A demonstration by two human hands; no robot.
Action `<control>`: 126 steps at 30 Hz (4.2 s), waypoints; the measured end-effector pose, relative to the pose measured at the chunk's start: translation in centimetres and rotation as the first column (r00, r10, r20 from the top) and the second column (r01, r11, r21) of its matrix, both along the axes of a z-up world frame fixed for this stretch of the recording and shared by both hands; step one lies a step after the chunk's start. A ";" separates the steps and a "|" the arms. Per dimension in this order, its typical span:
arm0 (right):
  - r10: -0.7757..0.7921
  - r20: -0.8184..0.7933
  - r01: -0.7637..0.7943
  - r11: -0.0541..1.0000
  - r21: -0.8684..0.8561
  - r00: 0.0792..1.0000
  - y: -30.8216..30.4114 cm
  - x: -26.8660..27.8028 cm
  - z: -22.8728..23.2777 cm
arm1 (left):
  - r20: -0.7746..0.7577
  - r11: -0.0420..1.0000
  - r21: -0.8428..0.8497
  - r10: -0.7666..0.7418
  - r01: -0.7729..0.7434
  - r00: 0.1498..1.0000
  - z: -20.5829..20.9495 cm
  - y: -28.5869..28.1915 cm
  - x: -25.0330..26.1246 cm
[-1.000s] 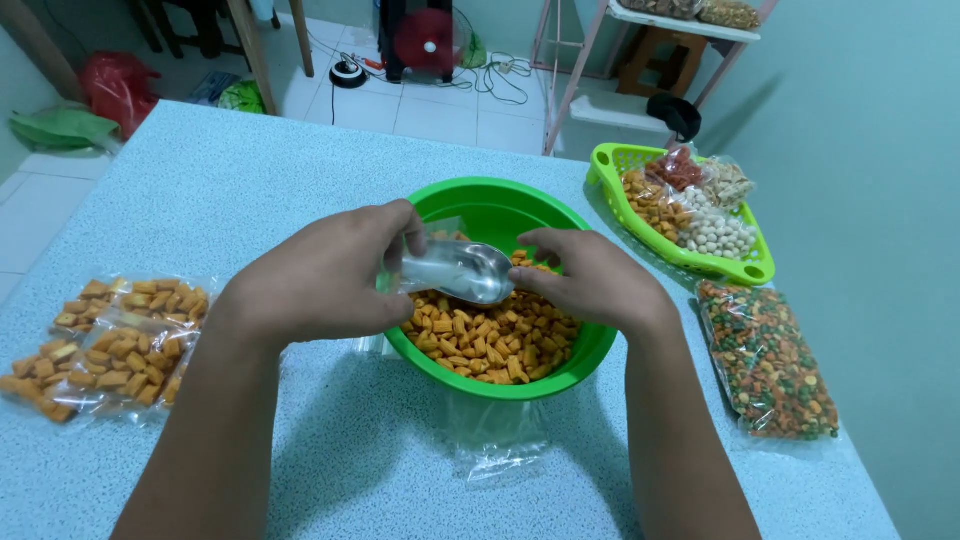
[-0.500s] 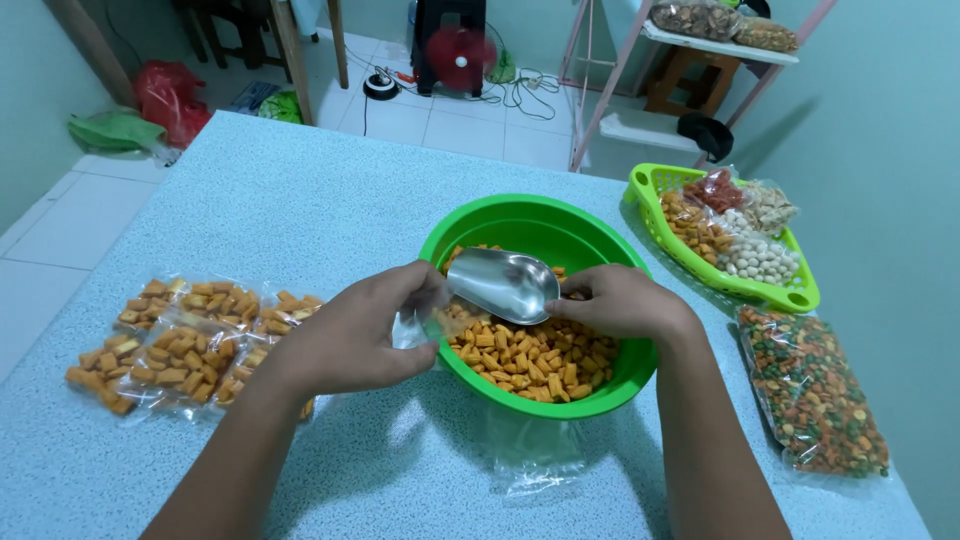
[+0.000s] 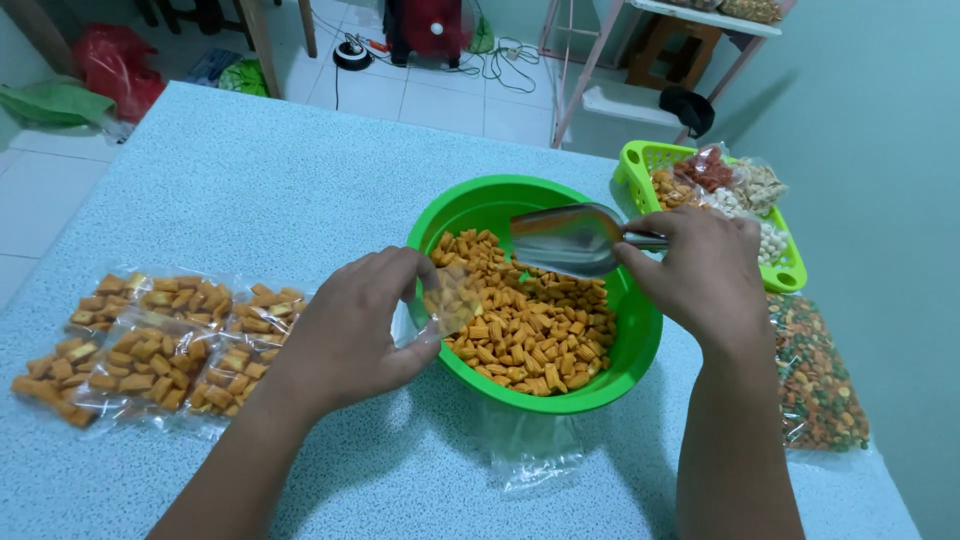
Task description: Scooping snacks from a large bowl into small individual plastic bags using a metal scoop and hands.
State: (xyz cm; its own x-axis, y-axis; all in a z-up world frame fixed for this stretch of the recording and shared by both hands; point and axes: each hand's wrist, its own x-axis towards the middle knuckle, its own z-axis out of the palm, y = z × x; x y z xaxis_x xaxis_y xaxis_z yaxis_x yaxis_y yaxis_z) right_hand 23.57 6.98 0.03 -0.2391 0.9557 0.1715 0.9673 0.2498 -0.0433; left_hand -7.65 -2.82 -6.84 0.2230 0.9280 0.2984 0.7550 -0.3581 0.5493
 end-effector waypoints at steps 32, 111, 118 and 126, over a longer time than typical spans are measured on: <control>-0.107 -0.267 -0.003 0.924 -0.382 0.958 0.9 -2.0 -0.3 | -0.061 0.997 0.063 0.050 -0.046 0.997 0.5 0.2 -0.2; -0.060 -0.250 -0.002 0.970 -0.243 0.966 -6.6 -2.7 6.0 | 0.021 0.948 -0.312 -0.063 0.067 0.998 2.0 -1.5 0.4; 0.128 -0.259 -0.157 0.983 -0.096 0.957 -7.5 -2.5 5.5 | 0.019 0.947 -0.310 -0.080 0.082 0.997 2.0 -1.6 0.3; 0.223 -0.098 -0.224 0.975 0.008 0.970 -8.4 -2.0 5.1 | -0.052 0.940 -0.338 -0.067 0.046 0.996 2.0 -1.7 0.7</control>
State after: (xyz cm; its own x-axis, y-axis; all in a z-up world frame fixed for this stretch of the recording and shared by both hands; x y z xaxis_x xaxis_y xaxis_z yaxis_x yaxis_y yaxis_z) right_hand 21.61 -1.41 5.11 -0.4291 0.8805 0.2015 0.8779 0.4590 -0.1363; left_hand -6.95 -4.47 -4.82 0.2863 0.9571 -0.0448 0.7752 -0.2039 0.5979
